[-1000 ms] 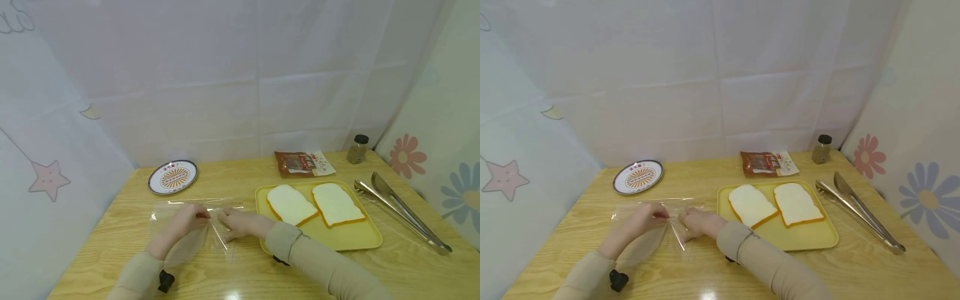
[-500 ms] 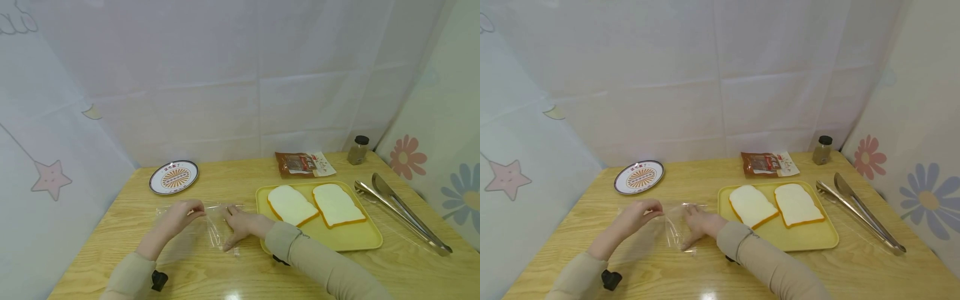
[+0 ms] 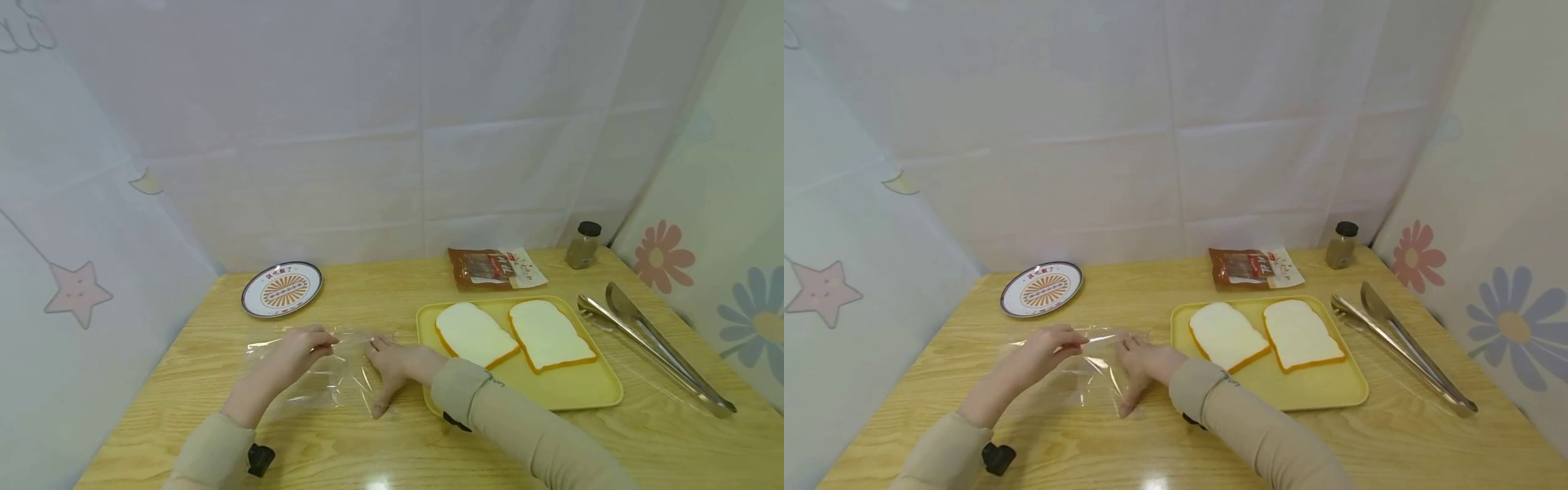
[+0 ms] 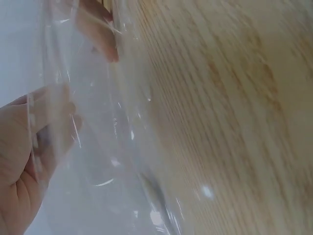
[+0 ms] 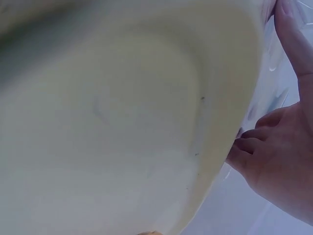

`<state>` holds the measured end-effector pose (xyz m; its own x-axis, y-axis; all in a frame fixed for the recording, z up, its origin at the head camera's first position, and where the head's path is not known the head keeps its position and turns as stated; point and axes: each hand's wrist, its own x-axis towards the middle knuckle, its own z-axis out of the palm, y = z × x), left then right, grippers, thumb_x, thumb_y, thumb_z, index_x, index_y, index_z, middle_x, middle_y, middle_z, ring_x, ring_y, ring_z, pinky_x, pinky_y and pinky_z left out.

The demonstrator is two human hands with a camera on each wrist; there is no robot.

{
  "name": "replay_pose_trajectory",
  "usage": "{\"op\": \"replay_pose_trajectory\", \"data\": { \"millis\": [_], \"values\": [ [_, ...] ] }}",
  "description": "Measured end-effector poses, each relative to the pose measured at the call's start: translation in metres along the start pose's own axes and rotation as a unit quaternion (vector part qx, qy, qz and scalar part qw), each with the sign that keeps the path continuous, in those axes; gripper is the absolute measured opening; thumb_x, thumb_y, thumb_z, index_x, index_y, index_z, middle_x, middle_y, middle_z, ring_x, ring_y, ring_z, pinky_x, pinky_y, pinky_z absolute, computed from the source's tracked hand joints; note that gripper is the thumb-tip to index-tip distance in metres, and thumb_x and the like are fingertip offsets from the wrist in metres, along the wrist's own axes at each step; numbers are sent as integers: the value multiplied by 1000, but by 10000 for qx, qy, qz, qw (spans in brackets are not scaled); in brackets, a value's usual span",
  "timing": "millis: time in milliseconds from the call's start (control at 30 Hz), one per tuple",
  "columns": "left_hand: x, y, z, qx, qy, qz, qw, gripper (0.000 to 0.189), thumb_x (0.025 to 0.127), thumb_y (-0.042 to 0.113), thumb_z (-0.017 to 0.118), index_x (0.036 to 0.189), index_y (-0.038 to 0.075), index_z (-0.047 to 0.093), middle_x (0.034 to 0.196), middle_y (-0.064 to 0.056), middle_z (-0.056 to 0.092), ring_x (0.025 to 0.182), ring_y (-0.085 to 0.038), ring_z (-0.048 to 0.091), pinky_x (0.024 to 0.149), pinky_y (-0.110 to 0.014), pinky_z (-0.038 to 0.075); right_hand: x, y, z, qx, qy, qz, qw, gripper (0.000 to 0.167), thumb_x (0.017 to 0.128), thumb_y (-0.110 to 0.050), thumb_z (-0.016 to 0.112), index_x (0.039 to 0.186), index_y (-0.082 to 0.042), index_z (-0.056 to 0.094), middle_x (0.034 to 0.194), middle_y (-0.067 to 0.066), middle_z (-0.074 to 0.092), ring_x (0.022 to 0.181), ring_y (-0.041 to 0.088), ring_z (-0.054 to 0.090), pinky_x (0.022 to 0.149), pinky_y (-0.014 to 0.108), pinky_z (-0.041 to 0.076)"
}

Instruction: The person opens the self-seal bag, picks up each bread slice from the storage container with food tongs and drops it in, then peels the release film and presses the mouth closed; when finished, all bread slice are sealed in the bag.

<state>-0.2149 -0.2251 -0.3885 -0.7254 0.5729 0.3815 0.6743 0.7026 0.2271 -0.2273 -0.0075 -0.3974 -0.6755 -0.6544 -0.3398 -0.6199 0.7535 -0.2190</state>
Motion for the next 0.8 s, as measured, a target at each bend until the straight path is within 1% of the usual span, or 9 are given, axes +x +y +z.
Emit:
{"op": "replay_pose_trajectory", "data": {
  "millis": [133,200,267,333,400,500,633,700,800],
  "values": [
    [-2,0,0,78,-8,-104,9999,5,76,6,75,76,8,70,72,3,60,63,-4,57,58,-17,51,-1,0,-1,33,185,-75,9998,118,60,-55,83,147,-6,21,150,13,23,142,25,23,116,31,27],
    [-2,0,-1,65,-11,-178,9998,7,76,7,76,74,10,69,71,5,61,63,-2,56,57,-16,50,1,1,-1,240,242,-88,9994,112,64,-53,81,146,-4,23,149,14,25,141,26,27,115,31,30],
    [-2,0,-1,80,-44,-180,9998,8,76,7,75,75,11,69,72,5,62,64,-3,57,58,-18,51,4,3,-3,471,307,-76,9984,100,70,-52,78,143,-3,30,149,13,29,137,26,33,113,32,34],
    [-2,0,0,63,-87,-154,9998,8,76,6,75,76,11,69,74,5,65,66,-5,59,60,-19,52,7,3,-4,713,432,-78,9965,80,76,-50,74,131,-1,43,149,14,32,133,26,39,110,33,38],
    [-2,0,1,24,-128,-171,9998,8,76,6,75,76,11,69,74,4,65,67,-5,59,60,-19,52,8,3,-6,848,492,25,9952,65,78,-50,72,117,-4,51,148,12,34,130,25,43,107,33,41],
    [-2,1,3,-47,-175,-211,9996,8,76,6,75,75,11,69,73,4,65,66,-4,58,59,-18,51,8,0,-4,823,580,81,9949,71,75,-50,75,121,-3,51,149,15,34,132,26,42,108,34,40],
    [-2,1,6,-92,-206,-226,9995,8,76,7,75,74,12,68,72,5,65,65,-3,58,59,-18,51,7,-6,2,454,561,197,9972,101,68,-48,81,145,-7,30,149,19,31,139,33,31,113,40,33],
    [-2,1,6,-69,-214,-220,9995,7,76,8,75,74,12,69,72,5,66,65,-2,58,59,-18,51,7,-8,4,244,525,292,9979,105,65,-51,82,145,-9,29,150,20,30,141,34,28,114,42,33],
    [-3,2,5,-17,-160,-207,9997,7,76,9,75,75,13,69,72,6,66,64,-2,59,59,-19,51,6,-11,4,226,300,530,9979,114,62,-57,81,148,-12,23,154,21,21,144,33,19,116,42,29]
  ]
}}
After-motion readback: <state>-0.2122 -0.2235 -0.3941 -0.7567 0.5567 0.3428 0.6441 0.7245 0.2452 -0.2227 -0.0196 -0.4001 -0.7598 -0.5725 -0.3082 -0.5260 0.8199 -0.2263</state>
